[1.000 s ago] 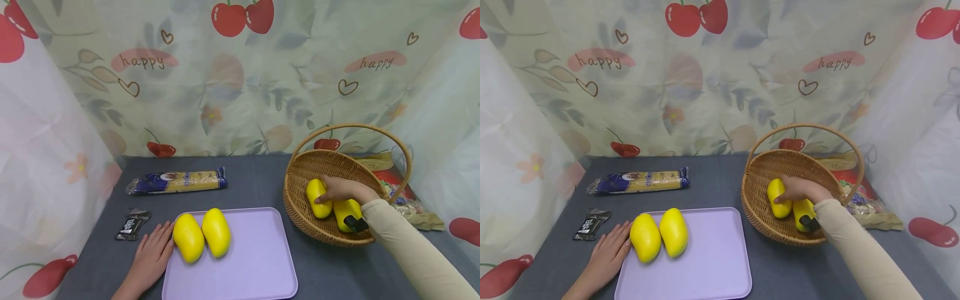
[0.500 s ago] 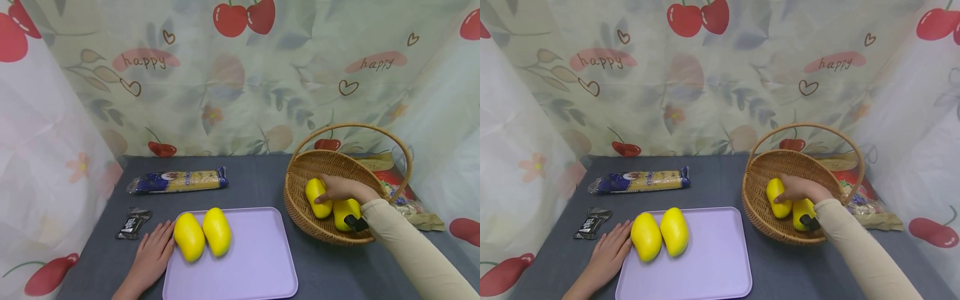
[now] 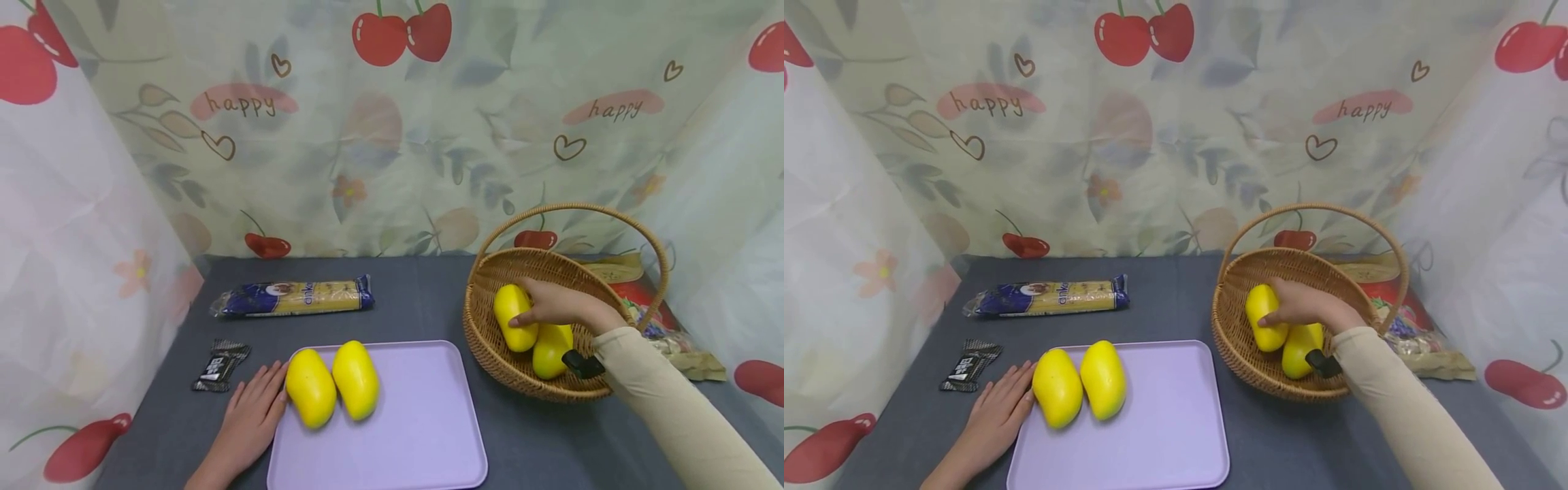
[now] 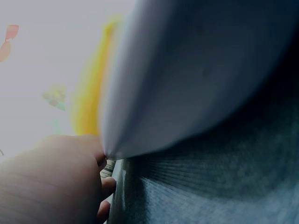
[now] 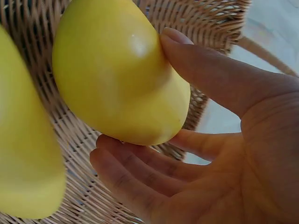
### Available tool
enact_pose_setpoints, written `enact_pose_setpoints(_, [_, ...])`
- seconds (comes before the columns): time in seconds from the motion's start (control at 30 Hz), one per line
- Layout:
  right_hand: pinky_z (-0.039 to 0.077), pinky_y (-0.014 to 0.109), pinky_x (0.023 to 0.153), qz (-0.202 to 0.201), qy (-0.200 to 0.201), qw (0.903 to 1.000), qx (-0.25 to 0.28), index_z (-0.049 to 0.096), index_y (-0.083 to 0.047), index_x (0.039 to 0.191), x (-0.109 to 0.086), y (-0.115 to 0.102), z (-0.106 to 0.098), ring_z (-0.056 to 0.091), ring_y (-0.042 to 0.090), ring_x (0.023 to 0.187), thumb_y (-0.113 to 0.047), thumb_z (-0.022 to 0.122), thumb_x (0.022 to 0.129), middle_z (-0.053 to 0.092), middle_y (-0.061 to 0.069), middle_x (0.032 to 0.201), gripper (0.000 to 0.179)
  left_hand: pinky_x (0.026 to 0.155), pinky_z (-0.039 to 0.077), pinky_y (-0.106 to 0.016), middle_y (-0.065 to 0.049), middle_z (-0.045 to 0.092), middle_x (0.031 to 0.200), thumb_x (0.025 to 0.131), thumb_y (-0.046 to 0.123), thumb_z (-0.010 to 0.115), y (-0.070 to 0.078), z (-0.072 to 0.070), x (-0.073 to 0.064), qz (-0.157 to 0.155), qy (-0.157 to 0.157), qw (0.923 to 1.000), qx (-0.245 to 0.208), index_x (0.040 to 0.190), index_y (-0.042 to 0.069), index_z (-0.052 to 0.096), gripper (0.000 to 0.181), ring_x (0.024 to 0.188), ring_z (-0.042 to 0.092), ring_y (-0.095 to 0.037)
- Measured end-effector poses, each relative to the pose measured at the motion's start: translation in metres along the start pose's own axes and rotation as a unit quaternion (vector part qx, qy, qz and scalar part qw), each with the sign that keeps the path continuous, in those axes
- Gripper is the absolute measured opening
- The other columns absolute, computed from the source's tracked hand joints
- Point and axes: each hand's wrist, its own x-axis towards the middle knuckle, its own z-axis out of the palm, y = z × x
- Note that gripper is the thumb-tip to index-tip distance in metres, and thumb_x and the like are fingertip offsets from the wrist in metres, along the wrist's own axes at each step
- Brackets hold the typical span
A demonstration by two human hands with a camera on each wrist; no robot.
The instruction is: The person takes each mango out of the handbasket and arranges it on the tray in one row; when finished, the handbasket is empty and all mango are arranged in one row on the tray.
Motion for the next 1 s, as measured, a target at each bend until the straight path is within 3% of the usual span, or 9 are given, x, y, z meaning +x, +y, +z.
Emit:
enact_pose_setpoints(0.23, [0.042,0.057,0.098,-0.025,0.04,0.9989,0.008,0.021,0.006,0.148,-0.017,-0.013,-0.012,0.047,0.042,0.124,-0.043,0.07,0.085,0.039,0.03,0.143,0.093,0.111,0.005,-0.066,-0.011,0.031,0.155,0.103,0.051,0.024,0.0,0.0,0.0,0.0,-0.001,1.0,-0.002,0.152,0.019,0.029,0.059,0.144,0.021,-0.037])
enact_pose_setpoints(0.5, [0.043,0.059,0.095,-0.043,0.095,0.9946,-0.002,0.028,0.001,0.147,-0.048,-0.036,-0.02,0.046,0.04,0.123,-0.047,0.073,0.082,0.041,0.026,0.142,0.092,0.111,0.005,-0.066,-0.011,0.03,0.156,0.102,0.051,0.025,0.001,-0.002,0.0,-0.004,-0.008,1.0,0.001,0.152,0.019,0.029,0.059,0.144,0.02,-0.038])
enact_pose_setpoints(0.73, [0.044,0.057,0.095,-0.053,0.129,0.99,0.015,0.026,-0.005,0.149,-0.073,-0.063,-0.021,0.045,0.035,0.124,-0.053,0.071,0.08,0.036,0.019,0.146,0.096,0.111,0.004,-0.066,-0.011,0.03,0.156,0.103,0.051,0.025,0.002,-0.003,0.0,-0.006,-0.008,0.9999,0.001,0.152,0.019,0.028,0.059,0.144,0.02,-0.038])
enact_pose_setpoints(1.0, [0.051,0.048,0.09,-0.123,0.161,0.979,0.02,0.021,-0.011,0.152,-0.085,-0.105,-0.007,0.051,0.03,0.118,-0.046,0.072,0.082,0.039,0.016,0.143,0.093,0.111,0.004,-0.065,-0.012,0.029,0.156,0.102,0.051,0.026,0.002,-0.002,0.0,-0.01,-0.011,0.9999,-0.003,0.152,0.019,0.029,0.06,0.144,0.019,-0.038])
